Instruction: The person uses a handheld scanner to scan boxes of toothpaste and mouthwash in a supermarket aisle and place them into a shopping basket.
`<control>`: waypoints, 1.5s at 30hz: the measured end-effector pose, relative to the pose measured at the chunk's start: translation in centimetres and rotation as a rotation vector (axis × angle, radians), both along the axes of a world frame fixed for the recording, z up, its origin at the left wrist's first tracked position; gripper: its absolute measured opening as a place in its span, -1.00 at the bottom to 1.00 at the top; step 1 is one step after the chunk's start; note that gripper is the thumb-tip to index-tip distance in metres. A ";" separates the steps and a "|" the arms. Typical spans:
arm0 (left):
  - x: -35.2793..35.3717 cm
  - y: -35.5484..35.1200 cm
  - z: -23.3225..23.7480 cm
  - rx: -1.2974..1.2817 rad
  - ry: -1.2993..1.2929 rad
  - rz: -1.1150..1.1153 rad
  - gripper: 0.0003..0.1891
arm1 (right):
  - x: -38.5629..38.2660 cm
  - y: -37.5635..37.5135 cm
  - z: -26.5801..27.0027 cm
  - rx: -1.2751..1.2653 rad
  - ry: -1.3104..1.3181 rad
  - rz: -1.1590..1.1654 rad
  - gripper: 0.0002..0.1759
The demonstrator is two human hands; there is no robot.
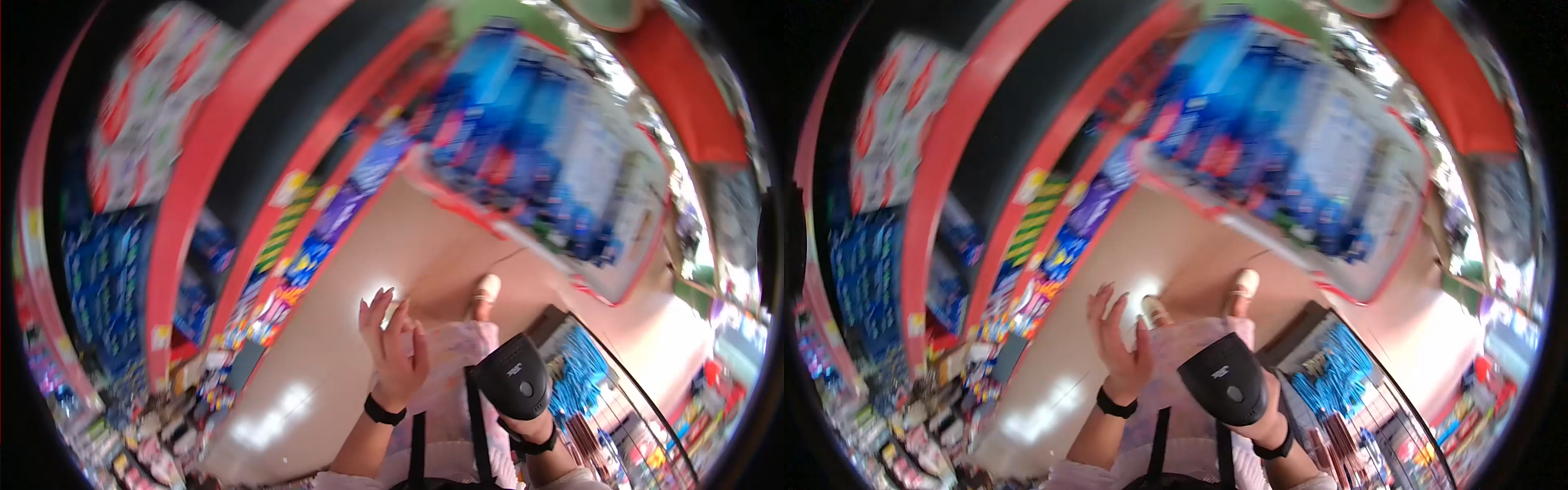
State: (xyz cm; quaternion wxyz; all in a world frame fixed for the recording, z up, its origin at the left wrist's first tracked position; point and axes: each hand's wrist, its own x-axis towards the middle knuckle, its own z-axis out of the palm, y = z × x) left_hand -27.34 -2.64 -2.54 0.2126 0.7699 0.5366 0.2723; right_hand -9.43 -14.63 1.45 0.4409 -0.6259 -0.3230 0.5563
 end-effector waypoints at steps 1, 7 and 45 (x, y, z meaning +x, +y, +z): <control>3.0 0.5 0.2 -0.006 -0.065 -0.093 -0.58 | 1.8 -1.1 -0.3 0.102 -0.059 0.017 -0.49; 18.2 6.1 1.7 0.047 -0.086 -0.512 -0.57 | 8.6 -5.6 -0.1 0.176 -0.152 -0.102 -0.39; 22.1 3.7 2.4 -1.479 -0.836 -0.330 -0.15 | 16.5 -8.0 0.5 0.016 0.269 -0.594 -0.35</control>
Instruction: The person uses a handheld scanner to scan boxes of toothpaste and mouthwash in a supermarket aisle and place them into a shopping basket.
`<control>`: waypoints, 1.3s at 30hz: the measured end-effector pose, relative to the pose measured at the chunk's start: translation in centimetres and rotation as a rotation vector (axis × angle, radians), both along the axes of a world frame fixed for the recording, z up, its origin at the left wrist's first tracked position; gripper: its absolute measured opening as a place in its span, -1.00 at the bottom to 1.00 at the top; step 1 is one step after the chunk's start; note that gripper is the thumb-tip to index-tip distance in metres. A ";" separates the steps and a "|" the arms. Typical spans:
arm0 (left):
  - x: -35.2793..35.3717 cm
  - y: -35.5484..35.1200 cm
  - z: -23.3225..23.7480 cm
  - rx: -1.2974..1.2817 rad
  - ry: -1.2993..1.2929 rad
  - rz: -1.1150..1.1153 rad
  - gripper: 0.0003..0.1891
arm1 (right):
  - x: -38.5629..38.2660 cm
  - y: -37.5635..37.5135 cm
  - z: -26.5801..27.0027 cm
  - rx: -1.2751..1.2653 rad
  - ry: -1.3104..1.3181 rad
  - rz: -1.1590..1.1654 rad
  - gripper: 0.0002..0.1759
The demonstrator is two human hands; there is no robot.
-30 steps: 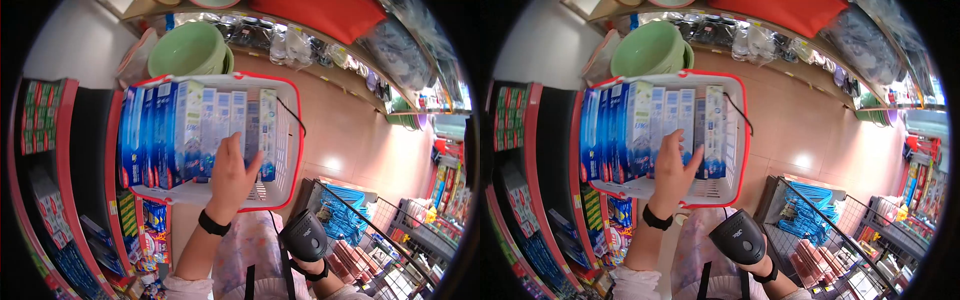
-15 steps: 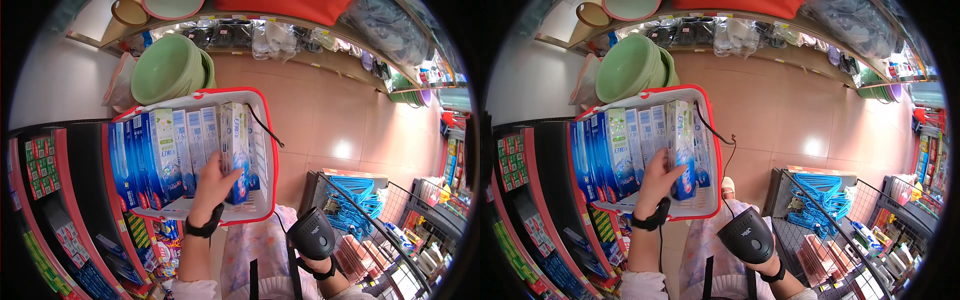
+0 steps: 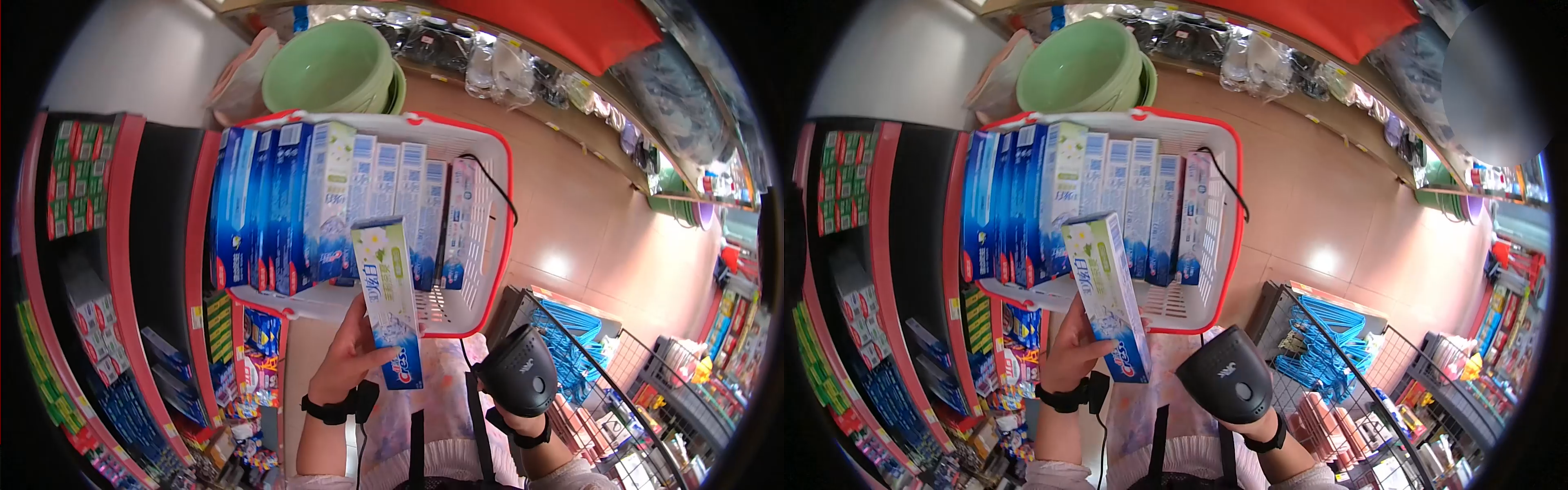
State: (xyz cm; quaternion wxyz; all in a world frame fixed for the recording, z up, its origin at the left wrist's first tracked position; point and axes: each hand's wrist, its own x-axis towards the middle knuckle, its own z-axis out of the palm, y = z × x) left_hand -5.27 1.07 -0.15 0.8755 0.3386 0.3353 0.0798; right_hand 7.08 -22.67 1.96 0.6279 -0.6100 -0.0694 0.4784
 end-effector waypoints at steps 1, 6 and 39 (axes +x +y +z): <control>-0.7 -0.1 -0.1 -0.002 -0.007 0.005 -0.11 | 0.5 1.1 0.8 0.040 -0.077 0.046 -0.36; -2.4 -0.2 1.8 -0.010 -0.055 0.100 -0.09 | 2.3 4.9 2.1 0.056 -0.689 0.507 -0.33; -23.5 -4.1 -0.4 -0.373 -0.725 0.695 -0.19 | -13.2 14.1 1.8 0.121 -0.168 0.729 -0.33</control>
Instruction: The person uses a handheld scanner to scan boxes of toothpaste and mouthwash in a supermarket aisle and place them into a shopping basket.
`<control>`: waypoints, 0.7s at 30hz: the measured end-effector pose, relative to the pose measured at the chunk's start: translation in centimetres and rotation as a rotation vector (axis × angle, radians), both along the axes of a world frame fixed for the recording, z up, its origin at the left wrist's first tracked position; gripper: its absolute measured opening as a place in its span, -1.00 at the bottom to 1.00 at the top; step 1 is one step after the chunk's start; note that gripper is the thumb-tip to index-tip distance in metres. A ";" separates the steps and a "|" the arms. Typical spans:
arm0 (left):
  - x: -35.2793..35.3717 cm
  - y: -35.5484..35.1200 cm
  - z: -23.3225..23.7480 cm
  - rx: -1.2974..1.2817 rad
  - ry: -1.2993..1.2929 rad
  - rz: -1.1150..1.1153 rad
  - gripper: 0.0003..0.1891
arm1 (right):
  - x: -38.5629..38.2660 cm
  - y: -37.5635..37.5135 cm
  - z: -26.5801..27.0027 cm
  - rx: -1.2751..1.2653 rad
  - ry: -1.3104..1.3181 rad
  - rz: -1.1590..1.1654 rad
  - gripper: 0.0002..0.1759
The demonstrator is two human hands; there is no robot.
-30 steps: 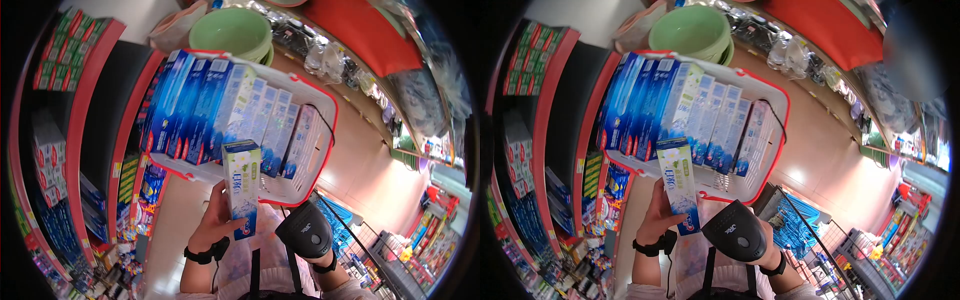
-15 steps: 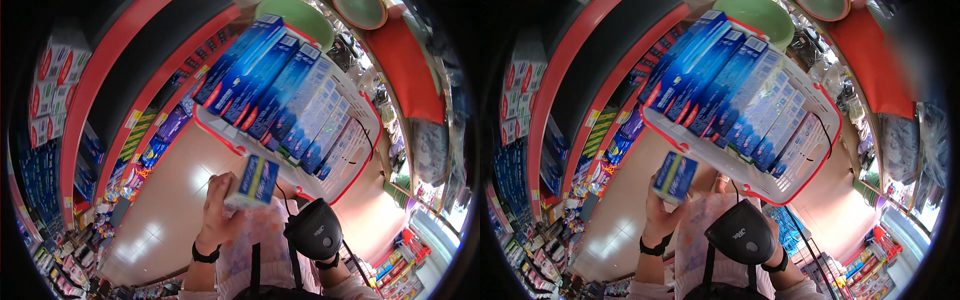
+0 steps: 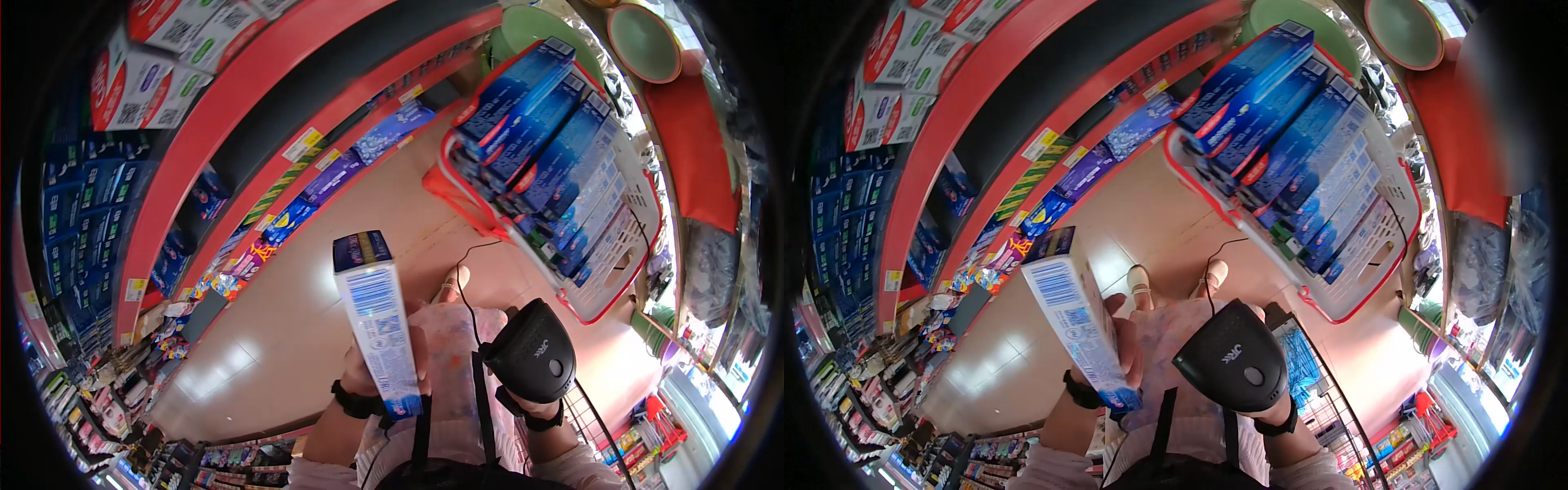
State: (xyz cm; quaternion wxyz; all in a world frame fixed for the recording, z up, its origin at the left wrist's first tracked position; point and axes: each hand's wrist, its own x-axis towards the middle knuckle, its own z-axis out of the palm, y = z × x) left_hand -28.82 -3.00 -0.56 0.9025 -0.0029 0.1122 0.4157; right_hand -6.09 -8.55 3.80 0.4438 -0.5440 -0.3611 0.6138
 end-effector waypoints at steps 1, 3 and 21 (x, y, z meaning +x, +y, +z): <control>-0.4 -0.3 -0.2 0.000 0.006 0.001 -0.19 | 0.0 0.3 -0.6 0.183 -0.053 0.138 -0.19; -0.7 -0.9 -0.5 -0.068 -0.197 0.085 -0.18 | -1.1 1.6 -0.3 0.236 -0.146 0.216 -0.24; -19.4 4.9 2.4 0.291 1.653 0.356 -0.23 | -11.4 3.7 -0.7 -0.034 -0.242 0.270 -0.39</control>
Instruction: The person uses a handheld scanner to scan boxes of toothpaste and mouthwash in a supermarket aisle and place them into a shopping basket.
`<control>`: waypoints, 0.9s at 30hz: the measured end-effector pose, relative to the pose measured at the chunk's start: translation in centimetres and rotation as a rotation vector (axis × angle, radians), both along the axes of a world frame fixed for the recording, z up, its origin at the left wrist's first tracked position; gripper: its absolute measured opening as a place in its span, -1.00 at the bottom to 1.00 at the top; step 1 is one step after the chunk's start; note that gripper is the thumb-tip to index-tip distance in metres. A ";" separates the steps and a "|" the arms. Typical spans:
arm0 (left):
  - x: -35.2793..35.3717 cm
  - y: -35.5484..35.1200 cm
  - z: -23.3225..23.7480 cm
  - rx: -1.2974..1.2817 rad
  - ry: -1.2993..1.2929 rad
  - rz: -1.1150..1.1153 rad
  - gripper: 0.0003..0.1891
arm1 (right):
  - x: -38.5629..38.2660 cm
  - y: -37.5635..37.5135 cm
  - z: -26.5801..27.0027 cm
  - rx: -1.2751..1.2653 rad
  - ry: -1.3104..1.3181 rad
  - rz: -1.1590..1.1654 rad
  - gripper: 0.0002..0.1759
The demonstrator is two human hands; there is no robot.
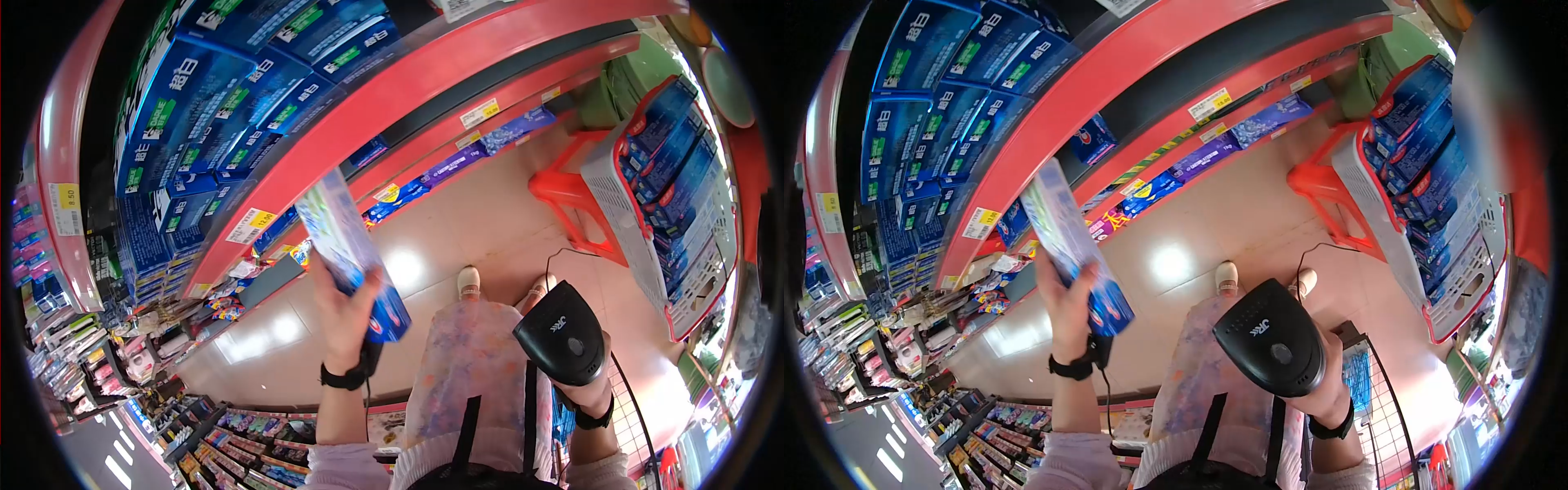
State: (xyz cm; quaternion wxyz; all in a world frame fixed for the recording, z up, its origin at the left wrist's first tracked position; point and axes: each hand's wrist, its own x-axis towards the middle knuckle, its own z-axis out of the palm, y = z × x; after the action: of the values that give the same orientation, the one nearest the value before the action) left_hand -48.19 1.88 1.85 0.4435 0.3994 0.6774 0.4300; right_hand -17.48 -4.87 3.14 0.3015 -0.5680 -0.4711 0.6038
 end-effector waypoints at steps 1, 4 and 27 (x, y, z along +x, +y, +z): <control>-0.7 1.1 -0.1 0.061 0.121 0.019 -0.27 | -0.3 -0.1 -0.2 0.000 0.000 -0.002 -0.39; -1.8 4.9 -1.1 0.242 0.209 0.134 -0.39 | -0.9 -0.3 -0.6 -0.011 0.071 -0.031 -0.41; -14.9 14.6 -8.7 -0.114 1.486 -0.316 -0.67 | -1.7 -1.4 -2.9 -0.073 0.084 -0.052 -0.36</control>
State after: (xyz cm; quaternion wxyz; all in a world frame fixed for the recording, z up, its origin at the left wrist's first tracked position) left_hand -63.08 16.51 -6.82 -0.0527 0.6526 0.7538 -0.0563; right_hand -19.15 -6.28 0.23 0.3155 -0.5649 -0.4207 0.6360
